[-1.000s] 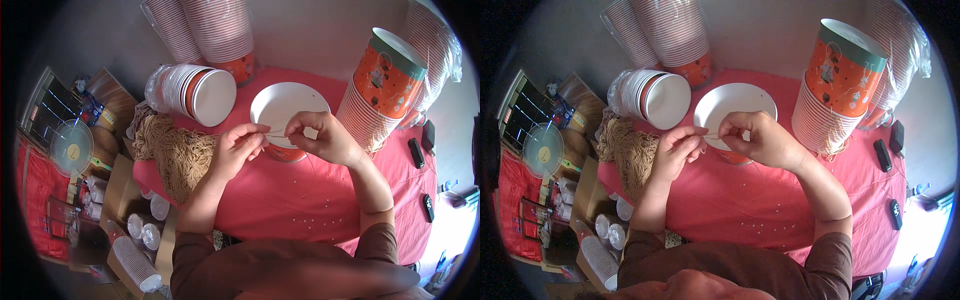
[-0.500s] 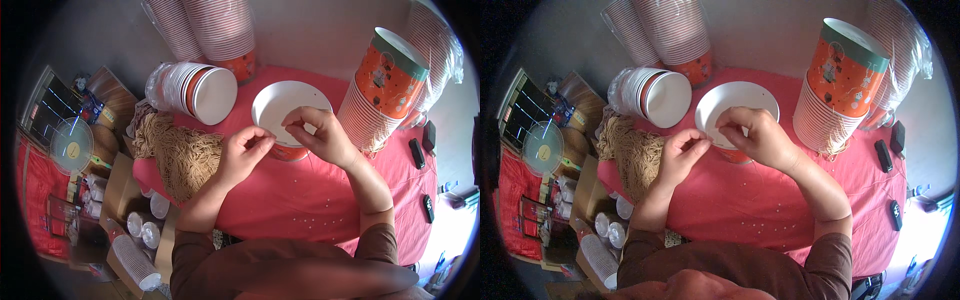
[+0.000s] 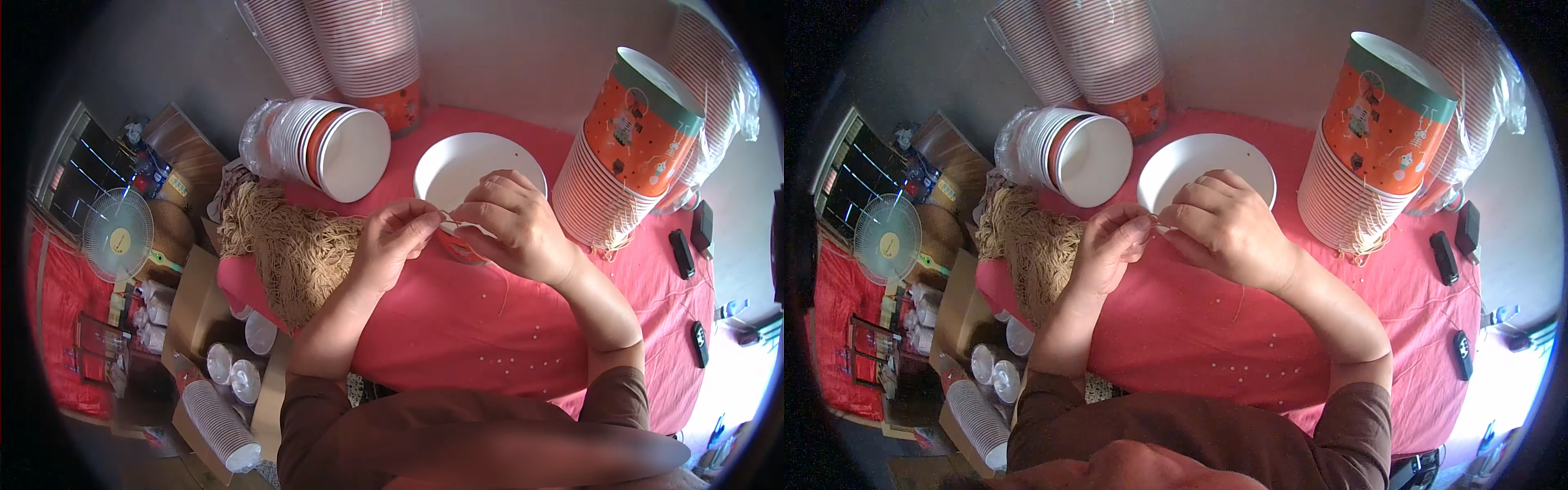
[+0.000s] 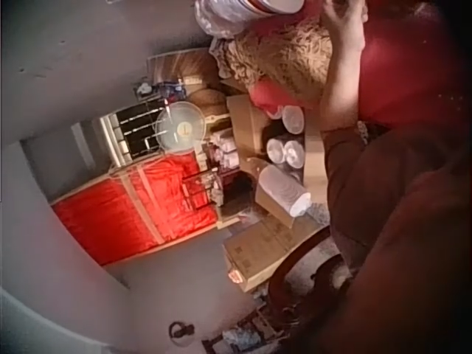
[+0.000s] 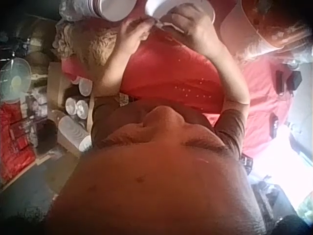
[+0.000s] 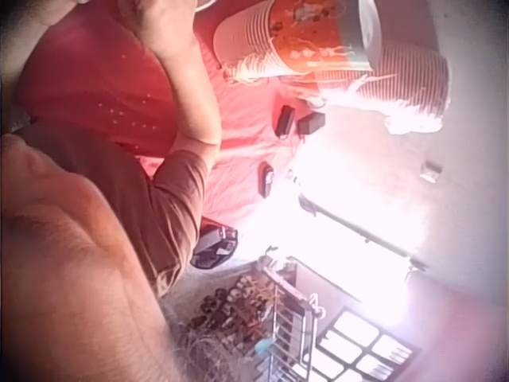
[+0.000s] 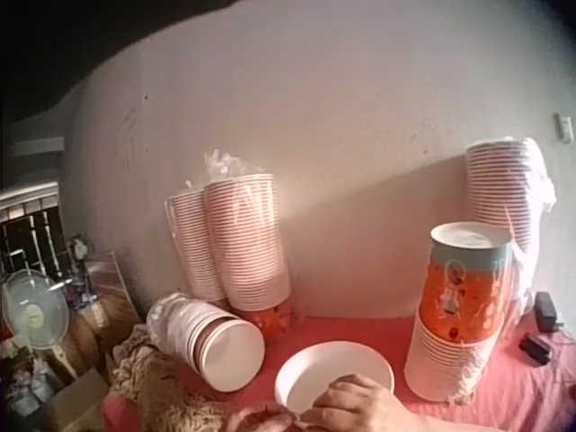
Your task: Attaching string handles to paper buckets at a packing station.
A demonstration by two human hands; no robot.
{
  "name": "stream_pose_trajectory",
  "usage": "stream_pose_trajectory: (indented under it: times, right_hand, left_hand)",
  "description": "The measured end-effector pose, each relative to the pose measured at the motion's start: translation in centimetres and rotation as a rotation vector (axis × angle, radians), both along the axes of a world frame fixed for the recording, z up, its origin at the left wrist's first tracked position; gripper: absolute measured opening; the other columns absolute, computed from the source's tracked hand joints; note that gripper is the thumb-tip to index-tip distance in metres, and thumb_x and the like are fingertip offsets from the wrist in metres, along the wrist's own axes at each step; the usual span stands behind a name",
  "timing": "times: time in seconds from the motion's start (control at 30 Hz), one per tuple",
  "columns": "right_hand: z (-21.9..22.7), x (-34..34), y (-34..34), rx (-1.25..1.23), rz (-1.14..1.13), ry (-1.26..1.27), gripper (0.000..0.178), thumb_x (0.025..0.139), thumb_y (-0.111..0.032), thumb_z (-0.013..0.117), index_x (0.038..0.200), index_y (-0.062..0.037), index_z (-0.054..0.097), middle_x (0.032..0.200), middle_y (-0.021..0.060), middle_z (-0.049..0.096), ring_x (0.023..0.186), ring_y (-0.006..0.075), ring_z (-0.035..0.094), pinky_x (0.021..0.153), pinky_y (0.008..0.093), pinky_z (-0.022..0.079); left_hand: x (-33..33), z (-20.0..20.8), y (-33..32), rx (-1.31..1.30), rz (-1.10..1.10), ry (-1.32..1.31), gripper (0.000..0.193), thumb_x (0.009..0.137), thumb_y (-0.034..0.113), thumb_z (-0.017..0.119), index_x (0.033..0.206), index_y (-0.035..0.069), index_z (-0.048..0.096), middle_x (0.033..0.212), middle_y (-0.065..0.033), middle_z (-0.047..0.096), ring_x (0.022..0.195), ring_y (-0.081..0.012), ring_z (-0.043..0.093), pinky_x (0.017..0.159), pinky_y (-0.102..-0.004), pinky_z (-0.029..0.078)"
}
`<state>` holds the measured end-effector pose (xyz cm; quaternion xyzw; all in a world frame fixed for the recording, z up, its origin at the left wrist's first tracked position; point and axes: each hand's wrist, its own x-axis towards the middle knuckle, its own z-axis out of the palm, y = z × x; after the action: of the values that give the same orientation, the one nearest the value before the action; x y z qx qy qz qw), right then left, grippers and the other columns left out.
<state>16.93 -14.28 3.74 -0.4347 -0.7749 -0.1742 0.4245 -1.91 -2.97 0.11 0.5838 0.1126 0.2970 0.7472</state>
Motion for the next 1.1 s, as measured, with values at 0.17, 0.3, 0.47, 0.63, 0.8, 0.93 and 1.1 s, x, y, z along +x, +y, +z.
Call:
stream_pose_trajectory:
  times: [0.17,0.3,0.47,0.63,0.8,0.93,1.1]
  right_hand:
    - [0.1,0.1,0.0,0.009,-0.009,-0.052,0.021,0.072,-0.009,0.077,0.090,-0.0066,0.066,0.086,0.0060,0.064,0.084,0.0268,0.065,0.081,0.0401,0.051]
    - [0.4,0.6,-0.1,0.014,-0.025,-0.018,0.018,0.075,-0.008,0.075,0.088,-0.0054,0.063,0.085,0.0073,0.064,0.082,0.0279,0.065,0.079,0.0405,0.051]
    - [1.3,1.3,-0.6,-0.063,-0.014,0.085,0.015,0.077,-0.006,0.074,0.088,-0.0052,0.063,0.084,0.0078,0.065,0.082,0.0292,0.065,0.078,0.0417,0.051]
    - [0.8,0.3,-0.5,-0.059,0.031,0.096,0.015,0.077,-0.007,0.075,0.086,-0.0055,0.063,0.084,0.0078,0.065,0.083,0.0292,0.066,0.080,0.0408,0.051]
    - [0.3,-0.2,-0.4,-0.116,0.075,0.153,0.015,0.077,-0.007,0.075,0.086,-0.0049,0.064,0.085,0.0088,0.066,0.084,0.0298,0.066,0.081,0.0411,0.051]
    - [0.1,-0.3,-0.4,-0.140,0.058,0.148,0.015,0.076,-0.007,0.075,0.086,-0.0049,0.064,0.085,0.0089,0.067,0.085,0.0302,0.066,0.082,0.0410,0.051]
    - [-0.2,-0.2,-0.1,-0.160,0.039,0.156,0.015,0.076,-0.007,0.075,0.086,-0.0048,0.064,0.085,0.0085,0.067,0.084,0.0297,0.067,0.081,0.0413,0.051]
  left_hand:
    - [-0.1,0.0,-0.2,0.076,0.023,0.022,0.014,0.097,0.010,0.063,0.105,-0.001,0.065,0.076,0.0030,0.053,0.059,-0.0009,0.036,0.048,-0.0172,0.024]
    - [-0.2,0.2,0.0,0.084,0.008,0.021,0.016,0.096,0.011,0.064,0.107,-0.001,0.066,0.077,0.0031,0.055,0.060,-0.0010,0.039,0.049,-0.0168,0.027]
    - [0.0,-0.1,-0.1,0.370,0.176,0.004,0.014,0.095,0.009,0.066,0.105,-0.001,0.067,0.082,0.0026,0.062,0.068,-0.0018,0.048,0.059,-0.0173,0.038]
    - [-0.4,0.0,-0.4,0.340,0.057,0.094,0.013,0.096,0.006,0.066,0.105,-0.003,0.066,0.095,-0.0032,0.069,0.087,-0.0067,0.062,0.079,-0.0219,0.051]
    - [-0.4,-0.3,-0.5,0.162,-0.017,0.057,0.014,0.097,0.008,0.064,0.106,-0.002,0.066,0.097,-0.0041,0.069,0.090,-0.0070,0.062,0.081,-0.0220,0.050]
    - [-0.3,0.0,-1.1,0.235,0.023,0.095,0.013,0.096,0.008,0.064,0.105,-0.002,0.066,0.096,-0.0032,0.069,0.089,-0.0067,0.062,0.080,-0.0218,0.050]
    - [-0.1,0.0,-1.1,0.265,0.044,0.089,0.012,0.094,0.007,0.067,0.103,-0.001,0.067,0.091,-0.0012,0.068,0.082,-0.0045,0.060,0.072,-0.0202,0.049]
